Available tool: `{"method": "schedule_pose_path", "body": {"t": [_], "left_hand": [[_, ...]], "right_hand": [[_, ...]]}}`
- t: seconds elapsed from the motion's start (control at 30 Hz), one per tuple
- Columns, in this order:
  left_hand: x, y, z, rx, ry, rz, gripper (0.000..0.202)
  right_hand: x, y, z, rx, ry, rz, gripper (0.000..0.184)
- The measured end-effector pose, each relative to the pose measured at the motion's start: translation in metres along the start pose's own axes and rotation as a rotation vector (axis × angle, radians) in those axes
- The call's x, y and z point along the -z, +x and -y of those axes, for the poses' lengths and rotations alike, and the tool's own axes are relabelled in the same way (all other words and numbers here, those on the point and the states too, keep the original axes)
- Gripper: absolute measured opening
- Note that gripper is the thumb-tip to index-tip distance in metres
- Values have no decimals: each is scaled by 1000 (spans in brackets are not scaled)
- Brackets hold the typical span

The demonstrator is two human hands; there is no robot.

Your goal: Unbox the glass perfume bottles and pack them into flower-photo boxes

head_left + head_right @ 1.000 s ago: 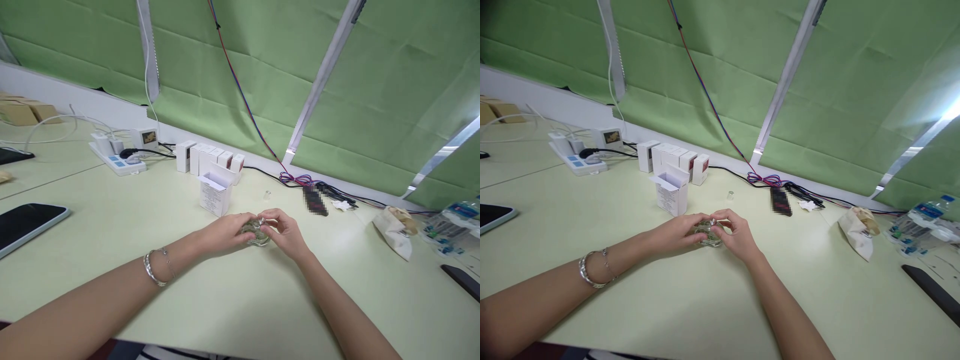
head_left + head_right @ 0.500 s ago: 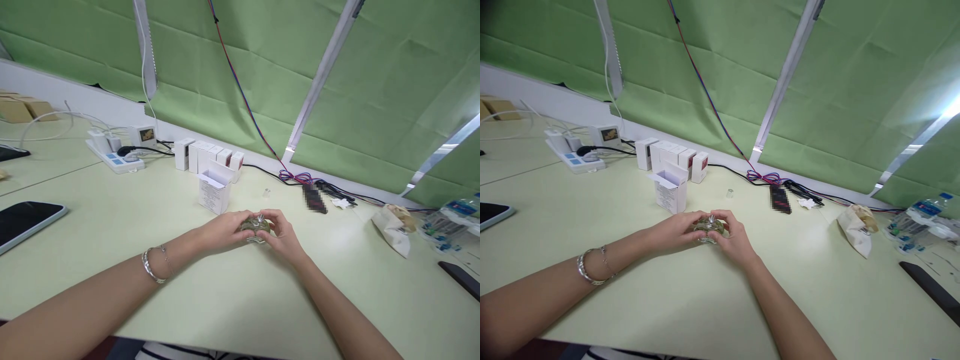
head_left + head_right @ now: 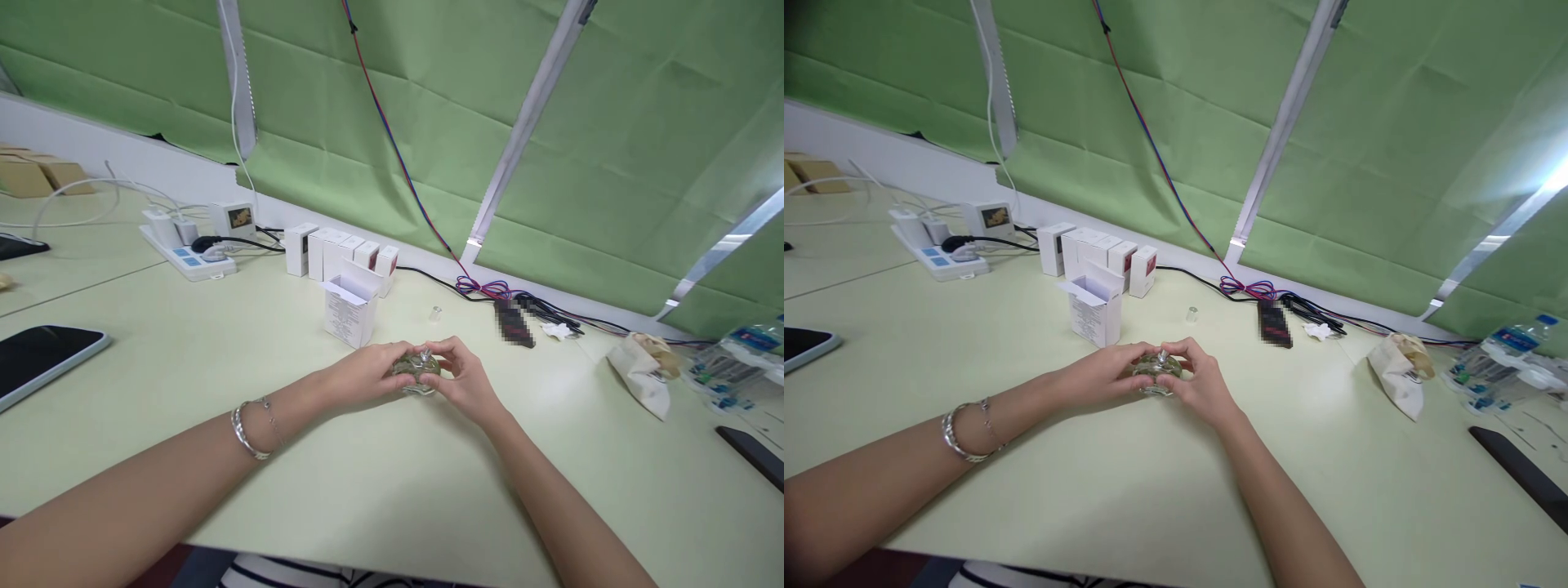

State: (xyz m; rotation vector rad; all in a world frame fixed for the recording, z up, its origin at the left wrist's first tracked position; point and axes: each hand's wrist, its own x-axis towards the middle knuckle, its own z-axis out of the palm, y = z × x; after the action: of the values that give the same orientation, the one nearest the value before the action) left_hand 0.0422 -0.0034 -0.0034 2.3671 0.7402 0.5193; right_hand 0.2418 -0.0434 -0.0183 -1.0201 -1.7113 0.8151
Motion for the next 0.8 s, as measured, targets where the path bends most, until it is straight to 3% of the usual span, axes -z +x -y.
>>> {"method": "schedule_pose_path", "body": {"t": [0.2, 0.8], "left_hand": [[0, 0, -3, 21, 7, 8, 37], [1, 1, -2, 6, 17, 13, 40]], "right_hand": [[4, 2, 14, -19, -52, 67, 27], [4, 2, 12, 2, -89, 55, 27]]}}
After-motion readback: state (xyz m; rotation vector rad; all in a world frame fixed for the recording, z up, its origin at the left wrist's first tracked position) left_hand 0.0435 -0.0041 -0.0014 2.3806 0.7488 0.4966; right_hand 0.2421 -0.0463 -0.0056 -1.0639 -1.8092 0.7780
